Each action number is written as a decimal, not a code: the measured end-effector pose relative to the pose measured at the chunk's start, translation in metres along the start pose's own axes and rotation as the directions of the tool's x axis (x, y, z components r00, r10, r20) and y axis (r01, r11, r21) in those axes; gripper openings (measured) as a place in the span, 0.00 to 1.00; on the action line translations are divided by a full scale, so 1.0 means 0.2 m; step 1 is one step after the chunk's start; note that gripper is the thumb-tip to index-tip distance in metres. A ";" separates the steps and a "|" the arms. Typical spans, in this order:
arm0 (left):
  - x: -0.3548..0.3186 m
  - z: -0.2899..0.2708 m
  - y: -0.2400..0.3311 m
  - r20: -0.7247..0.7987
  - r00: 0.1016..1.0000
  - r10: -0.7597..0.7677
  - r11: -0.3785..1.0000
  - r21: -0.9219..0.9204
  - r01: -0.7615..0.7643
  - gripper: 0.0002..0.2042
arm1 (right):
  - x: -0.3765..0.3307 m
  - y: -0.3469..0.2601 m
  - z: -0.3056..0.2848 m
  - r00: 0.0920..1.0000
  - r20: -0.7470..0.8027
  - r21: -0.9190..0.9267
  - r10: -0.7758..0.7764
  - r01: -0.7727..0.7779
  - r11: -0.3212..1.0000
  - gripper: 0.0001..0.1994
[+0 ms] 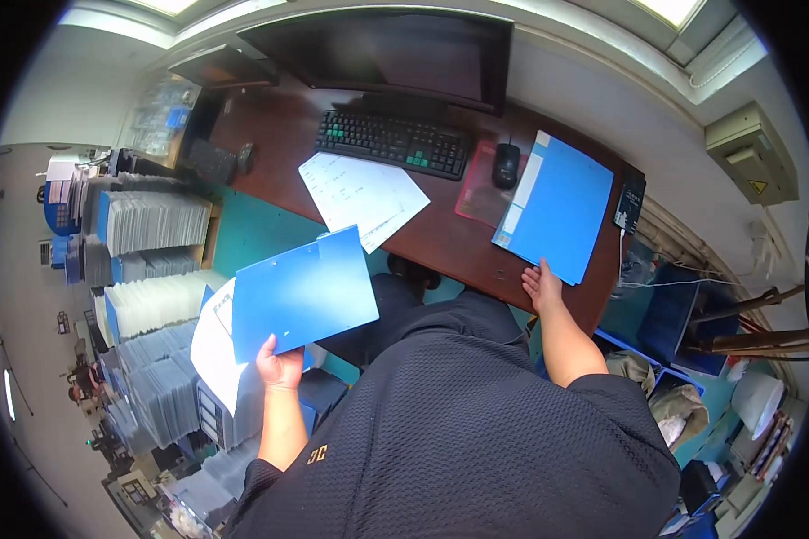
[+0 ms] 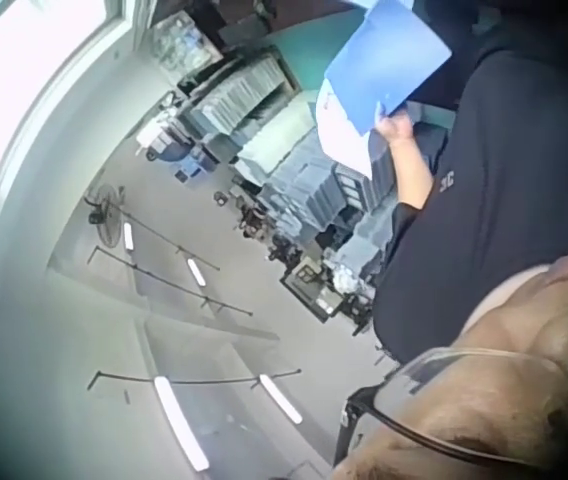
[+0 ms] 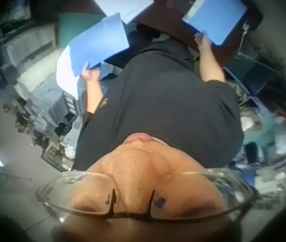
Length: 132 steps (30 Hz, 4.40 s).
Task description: The person peels film from a panel, operates a control panel, and uses an air nozzle on a machine. They then place panels onto the machine bed, use the air nozzle again, and move to a desk to write on papers in a blue folder.
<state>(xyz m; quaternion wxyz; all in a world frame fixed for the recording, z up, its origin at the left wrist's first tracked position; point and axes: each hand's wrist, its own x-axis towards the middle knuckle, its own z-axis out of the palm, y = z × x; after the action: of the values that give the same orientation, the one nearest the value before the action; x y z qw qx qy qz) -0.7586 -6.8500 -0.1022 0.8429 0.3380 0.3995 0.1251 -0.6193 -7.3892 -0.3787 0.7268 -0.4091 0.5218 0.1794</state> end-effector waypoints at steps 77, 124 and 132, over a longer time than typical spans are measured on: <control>2.51 -0.55 0.76 0.832 0.548 -0.088 0.983 -0.018 0.185 0.27 | -0.37 1.72 1.66 0.607 0.397 -0.876 -0.688 0.473 -0.088 0.11; 2.43 -0.45 0.64 0.807 0.565 -0.175 0.977 0.073 0.198 0.30 | 0.07 1.47 1.66 0.174 0.602 -0.717 -0.779 0.547 -0.432 0.10; 2.37 -0.43 0.57 0.779 0.577 -0.244 0.963 0.128 0.236 0.21 | -0.25 1.49 1.67 0.248 0.671 -0.686 -0.699 0.565 -0.458 0.10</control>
<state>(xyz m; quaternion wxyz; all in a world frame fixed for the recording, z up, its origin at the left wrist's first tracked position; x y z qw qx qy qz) -0.5082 -6.4982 -0.3443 0.9393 0.3053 0.0306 -0.1534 -0.6396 -6.9394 -0.4141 0.2121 -0.9741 -0.0461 -0.0625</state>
